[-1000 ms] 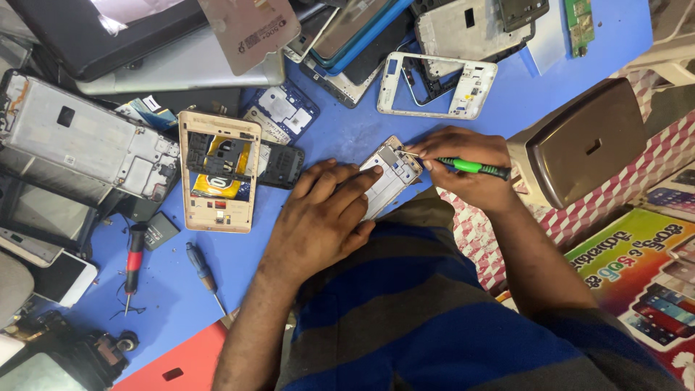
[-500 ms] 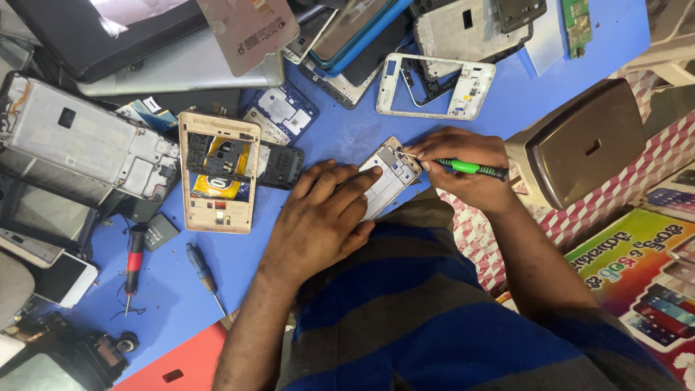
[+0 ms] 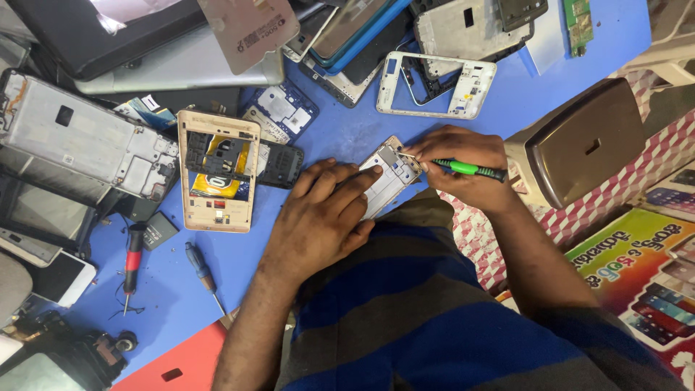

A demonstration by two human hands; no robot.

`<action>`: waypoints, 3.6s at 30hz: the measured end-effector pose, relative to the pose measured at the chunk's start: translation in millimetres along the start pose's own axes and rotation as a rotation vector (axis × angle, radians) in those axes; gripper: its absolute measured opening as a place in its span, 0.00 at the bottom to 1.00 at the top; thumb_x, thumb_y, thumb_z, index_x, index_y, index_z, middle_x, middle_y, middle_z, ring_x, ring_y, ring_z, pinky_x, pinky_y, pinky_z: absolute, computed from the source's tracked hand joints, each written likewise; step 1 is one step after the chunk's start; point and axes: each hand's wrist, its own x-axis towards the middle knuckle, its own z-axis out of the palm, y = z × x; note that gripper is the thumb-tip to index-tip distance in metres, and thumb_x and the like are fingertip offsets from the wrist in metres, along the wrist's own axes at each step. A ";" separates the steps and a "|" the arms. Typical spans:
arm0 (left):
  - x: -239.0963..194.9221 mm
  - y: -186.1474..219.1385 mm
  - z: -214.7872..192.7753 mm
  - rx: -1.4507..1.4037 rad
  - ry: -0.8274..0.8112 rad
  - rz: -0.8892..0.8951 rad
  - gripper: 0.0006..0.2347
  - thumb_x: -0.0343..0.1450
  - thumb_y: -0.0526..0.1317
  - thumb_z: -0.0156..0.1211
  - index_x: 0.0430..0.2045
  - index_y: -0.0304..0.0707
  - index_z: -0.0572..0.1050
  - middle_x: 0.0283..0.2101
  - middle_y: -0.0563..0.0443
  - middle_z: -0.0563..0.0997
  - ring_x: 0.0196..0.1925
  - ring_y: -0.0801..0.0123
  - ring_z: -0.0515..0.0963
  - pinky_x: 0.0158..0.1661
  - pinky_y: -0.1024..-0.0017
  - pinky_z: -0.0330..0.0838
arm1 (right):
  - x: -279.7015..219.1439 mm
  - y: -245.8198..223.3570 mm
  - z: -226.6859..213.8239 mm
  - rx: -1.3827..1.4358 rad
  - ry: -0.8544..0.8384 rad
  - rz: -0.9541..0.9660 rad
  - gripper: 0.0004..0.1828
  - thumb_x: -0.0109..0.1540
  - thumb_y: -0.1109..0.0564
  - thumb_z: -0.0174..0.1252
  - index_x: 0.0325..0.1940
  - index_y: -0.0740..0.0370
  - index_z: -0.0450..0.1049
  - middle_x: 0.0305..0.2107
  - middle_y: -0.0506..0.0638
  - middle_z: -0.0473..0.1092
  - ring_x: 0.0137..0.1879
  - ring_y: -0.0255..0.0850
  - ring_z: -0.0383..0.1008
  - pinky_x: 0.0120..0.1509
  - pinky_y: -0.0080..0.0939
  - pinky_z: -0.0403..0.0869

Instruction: The person uses a green-handled screwdriver to pry and adjust components inside a disassembled smartphone chassis on a blue workbench. They repeatedly lift and reposition the device while working on internal parts.

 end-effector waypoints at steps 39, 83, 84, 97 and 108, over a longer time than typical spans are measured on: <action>-0.7 2.2 1.6 0.024 0.001 -0.015 0.12 0.61 0.41 0.73 0.31 0.33 0.79 0.61 0.53 0.76 0.62 0.57 0.72 0.65 0.55 0.64 | -24.0 23.7 -17.6 0.380 0.035 0.120 0.05 0.67 0.68 0.59 0.47 0.68 0.74 0.43 0.62 0.77 0.51 0.48 0.81 0.58 0.46 0.82; -3.2 4.4 1.9 0.044 0.007 -0.012 0.17 0.62 0.41 0.71 0.41 0.32 0.79 0.60 0.51 0.76 0.63 0.56 0.71 0.64 0.55 0.64 | -41.3 -32.8 -65.2 -0.498 -0.131 0.141 0.10 0.55 0.65 0.70 0.38 0.62 0.76 0.39 0.51 0.77 0.46 0.43 0.76 0.52 0.45 0.74; -3.2 4.5 2.0 0.043 0.004 -0.014 0.16 0.62 0.41 0.71 0.40 0.32 0.79 0.60 0.52 0.76 0.63 0.56 0.71 0.64 0.55 0.64 | -50.3 -37.3 -76.4 -0.604 -0.076 0.153 0.10 0.55 0.67 0.69 0.38 0.63 0.76 0.41 0.54 0.76 0.49 0.47 0.76 0.53 0.47 0.74; -4.2 4.8 -0.3 0.031 0.029 -0.004 0.15 0.61 0.40 0.72 0.36 0.31 0.79 0.60 0.50 0.76 0.63 0.56 0.71 0.64 0.55 0.65 | -77.6 3.4 -94.0 -0.813 0.260 0.084 0.11 0.63 0.78 0.63 0.42 0.68 0.77 0.39 0.55 0.77 0.46 0.44 0.79 0.53 0.41 0.74; -2.3 6.4 -1.1 0.021 0.054 -0.014 0.10 0.64 0.40 0.71 0.27 0.33 0.75 0.59 0.47 0.77 0.62 0.53 0.72 0.61 0.54 0.67 | -54.0 -18.5 -73.4 -0.588 0.284 0.044 0.03 0.68 0.67 0.59 0.43 0.72 0.73 0.48 0.62 0.75 0.56 0.55 0.78 0.60 0.49 0.77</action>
